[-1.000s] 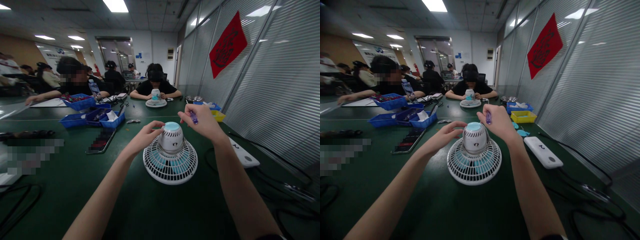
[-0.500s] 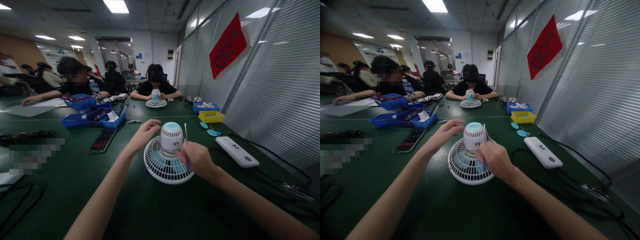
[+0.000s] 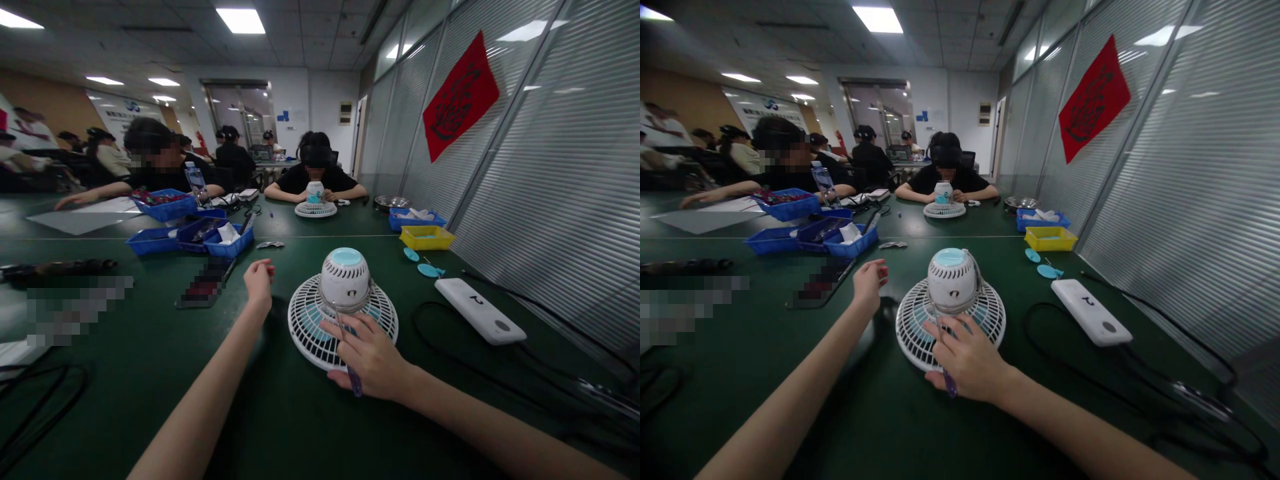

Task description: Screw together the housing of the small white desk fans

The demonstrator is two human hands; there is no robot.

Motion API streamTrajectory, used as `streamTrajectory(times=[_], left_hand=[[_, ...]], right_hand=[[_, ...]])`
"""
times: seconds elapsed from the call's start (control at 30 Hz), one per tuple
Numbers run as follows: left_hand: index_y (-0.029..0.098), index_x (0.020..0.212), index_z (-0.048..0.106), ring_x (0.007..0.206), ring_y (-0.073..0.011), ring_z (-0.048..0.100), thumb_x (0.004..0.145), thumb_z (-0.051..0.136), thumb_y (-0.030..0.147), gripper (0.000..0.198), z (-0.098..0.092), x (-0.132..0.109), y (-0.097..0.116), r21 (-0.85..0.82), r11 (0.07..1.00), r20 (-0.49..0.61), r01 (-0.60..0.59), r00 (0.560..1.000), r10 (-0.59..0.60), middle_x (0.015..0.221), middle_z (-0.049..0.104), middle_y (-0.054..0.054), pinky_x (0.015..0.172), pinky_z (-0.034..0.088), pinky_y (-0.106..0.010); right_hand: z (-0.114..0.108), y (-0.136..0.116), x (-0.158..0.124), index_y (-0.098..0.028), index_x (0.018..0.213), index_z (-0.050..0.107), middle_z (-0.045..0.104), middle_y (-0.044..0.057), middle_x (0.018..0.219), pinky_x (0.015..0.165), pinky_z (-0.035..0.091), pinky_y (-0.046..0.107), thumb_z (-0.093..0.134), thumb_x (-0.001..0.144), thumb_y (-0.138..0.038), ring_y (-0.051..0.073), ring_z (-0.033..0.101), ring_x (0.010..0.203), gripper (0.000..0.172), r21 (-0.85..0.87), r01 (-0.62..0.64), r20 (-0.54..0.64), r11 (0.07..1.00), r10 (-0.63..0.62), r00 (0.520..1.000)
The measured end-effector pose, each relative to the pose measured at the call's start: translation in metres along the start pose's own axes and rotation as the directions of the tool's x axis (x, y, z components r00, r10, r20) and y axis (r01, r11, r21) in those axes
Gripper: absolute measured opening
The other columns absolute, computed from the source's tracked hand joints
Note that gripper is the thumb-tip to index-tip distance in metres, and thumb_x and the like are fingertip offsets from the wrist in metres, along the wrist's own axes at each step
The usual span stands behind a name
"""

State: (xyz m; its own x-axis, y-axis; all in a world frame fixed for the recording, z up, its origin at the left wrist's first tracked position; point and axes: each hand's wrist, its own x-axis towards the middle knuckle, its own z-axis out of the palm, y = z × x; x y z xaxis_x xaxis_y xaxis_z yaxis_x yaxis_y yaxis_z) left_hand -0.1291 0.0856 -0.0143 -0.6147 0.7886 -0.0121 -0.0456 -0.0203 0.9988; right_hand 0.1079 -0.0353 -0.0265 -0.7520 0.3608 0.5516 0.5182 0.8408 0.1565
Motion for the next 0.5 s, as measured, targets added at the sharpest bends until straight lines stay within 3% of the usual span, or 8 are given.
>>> streamTrajectory(times=[0.17, 0.23, 0.33, 0.4, 0.5], left_hand=[[0.021, 0.066, 0.057, 0.06, -0.0149, 0.054, 0.066, 0.04, 0.021, 0.016, -0.005, 0.001, -0.023, 0.089, 0.991, -0.129, -0.102, 0.985, 0.113, 0.06, 0.053, 0.002, 0.063, 0.043, -0.027], [0.021, 0.065, 0.057, 0.058, -0.0152, 0.053, 0.068, 0.039, 0.02, 0.018, -0.006, -0.001, -0.027, 0.12, 0.985, -0.141, -0.124, 0.98, 0.141, 0.059, 0.053, 0.002, 0.063, 0.043, -0.028], [0.021, 0.064, 0.059, 0.057, -0.0156, 0.054, 0.07, 0.041, 0.02, 0.02, -0.006, -0.002, -0.029, 0.164, 0.974, -0.115, -0.157, 0.977, 0.177, 0.059, 0.054, 0.002, 0.062, 0.043, -0.028], [0.022, 0.064, 0.059, 0.057, -0.0157, 0.055, 0.071, 0.041, 0.02, 0.02, -0.005, -0.002, -0.029, 0.189, 0.967, -0.109, -0.168, 0.976, 0.191, 0.059, 0.055, 0.002, 0.062, 0.043, -0.028], [0.022, 0.064, 0.06, 0.057, -0.0162, 0.056, 0.072, 0.04, 0.02, 0.021, -0.005, -0.002, -0.028, 0.219, 0.961, -0.103, -0.171, 0.975, 0.197, 0.059, 0.056, 0.002, 0.061, 0.043, -0.028]], right_hand=[[0.009, 0.006, -0.003, -0.019, 0.089, 0.069, 0.067, 0.012, 0.134, 0.095, 0.052, 0.046, 0.057, 0.094, -0.044, 0.027, 0.063, 0.117, 0.028, -0.032, 0.02, 0.002, 0.999, -0.019, 1.0], [0.016, 0.023, 0.001, -0.019, 0.091, 0.07, 0.065, 0.011, 0.137, 0.098, 0.051, 0.048, 0.056, 0.095, -0.043, 0.028, 0.061, 0.12, 0.029, -0.055, -0.011, 0.045, 0.998, 0.014, 0.999], [0.029, 0.062, 0.021, -0.017, 0.106, 0.071, 0.059, 0.013, 0.143, 0.108, 0.043, 0.05, 0.054, 0.096, -0.038, 0.03, 0.056, 0.128, 0.029, -0.052, -0.125, 0.209, 0.991, 0.133, 0.969], [0.038, 0.091, 0.04, -0.012, 0.119, 0.067, 0.054, 0.015, 0.148, 0.115, 0.035, 0.049, 0.052, 0.096, -0.029, 0.032, 0.048, 0.136, 0.033, -0.143, -0.299, 0.265, 0.943, 0.328, 0.907], [0.051, 0.12, 0.059, 0.002, 0.138, 0.052, 0.056, 0.025, 0.143, 0.114, 0.032, 0.049, 0.036, 0.097, -0.011, 0.035, 0.044, 0.138, 0.046, -0.271, -0.671, 0.095, 0.69, 0.713, 0.694]])
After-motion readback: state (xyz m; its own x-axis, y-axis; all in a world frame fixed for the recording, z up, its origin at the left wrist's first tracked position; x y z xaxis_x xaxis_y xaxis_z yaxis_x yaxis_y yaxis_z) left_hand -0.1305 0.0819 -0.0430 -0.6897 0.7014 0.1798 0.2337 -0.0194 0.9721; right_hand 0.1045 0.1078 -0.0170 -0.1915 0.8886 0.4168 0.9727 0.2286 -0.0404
